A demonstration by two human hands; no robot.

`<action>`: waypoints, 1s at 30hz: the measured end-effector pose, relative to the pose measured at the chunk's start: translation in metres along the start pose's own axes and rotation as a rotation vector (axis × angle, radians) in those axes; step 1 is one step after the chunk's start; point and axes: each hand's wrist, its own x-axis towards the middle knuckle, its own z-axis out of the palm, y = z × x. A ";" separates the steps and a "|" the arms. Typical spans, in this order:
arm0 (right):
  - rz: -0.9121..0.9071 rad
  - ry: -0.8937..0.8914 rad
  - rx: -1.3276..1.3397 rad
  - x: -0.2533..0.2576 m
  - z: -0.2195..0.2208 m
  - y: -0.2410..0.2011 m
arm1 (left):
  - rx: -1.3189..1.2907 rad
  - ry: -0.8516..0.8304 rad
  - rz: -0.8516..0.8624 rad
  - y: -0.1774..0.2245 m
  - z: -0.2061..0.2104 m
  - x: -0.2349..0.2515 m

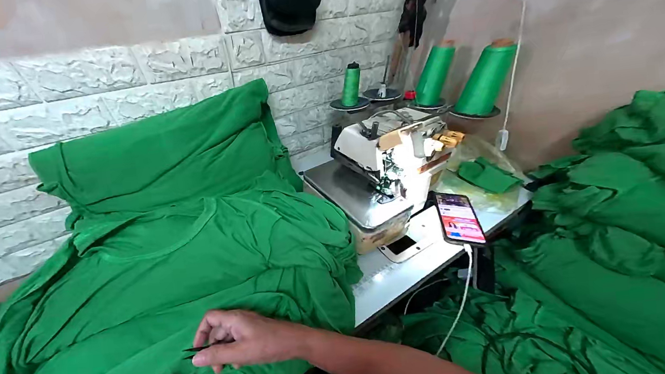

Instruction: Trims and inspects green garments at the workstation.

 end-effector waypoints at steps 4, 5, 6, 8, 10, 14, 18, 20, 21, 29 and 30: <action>-0.017 -0.023 -0.146 0.002 0.004 -0.013 | -0.153 -0.035 0.086 -0.017 -0.003 -0.003; -0.012 -0.027 -0.138 0.002 0.005 -0.010 | -0.188 -0.030 0.098 -0.020 -0.003 -0.004; 0.016 -0.028 -0.125 0.002 0.005 -0.009 | -0.210 -0.020 0.097 -0.021 -0.004 -0.005; 0.113 -0.029 -0.101 0.003 0.002 -0.009 | -0.217 0.029 0.064 -0.020 -0.002 -0.006; 0.159 -0.038 -0.083 0.006 0.000 -0.007 | -0.199 0.105 0.035 -0.017 0.003 -0.007; 0.206 -0.133 -0.148 0.012 -0.001 -0.007 | -0.142 0.246 0.028 -0.015 0.012 -0.009; 0.268 -0.188 -0.249 0.016 0.001 -0.012 | -0.144 0.289 0.042 -0.015 0.015 -0.008; 0.281 -0.197 -0.315 0.017 0.004 -0.014 | -0.155 0.292 0.043 -0.014 0.013 -0.008; 0.283 -0.195 -0.339 0.018 0.006 -0.015 | -0.159 0.296 0.044 -0.014 0.013 -0.008; 0.280 -0.161 -0.390 0.016 0.012 -0.015 | -0.185 0.345 0.054 -0.016 0.020 -0.008; 0.276 -0.167 -0.391 0.016 0.011 -0.015 | -0.193 0.341 0.043 -0.015 0.020 -0.008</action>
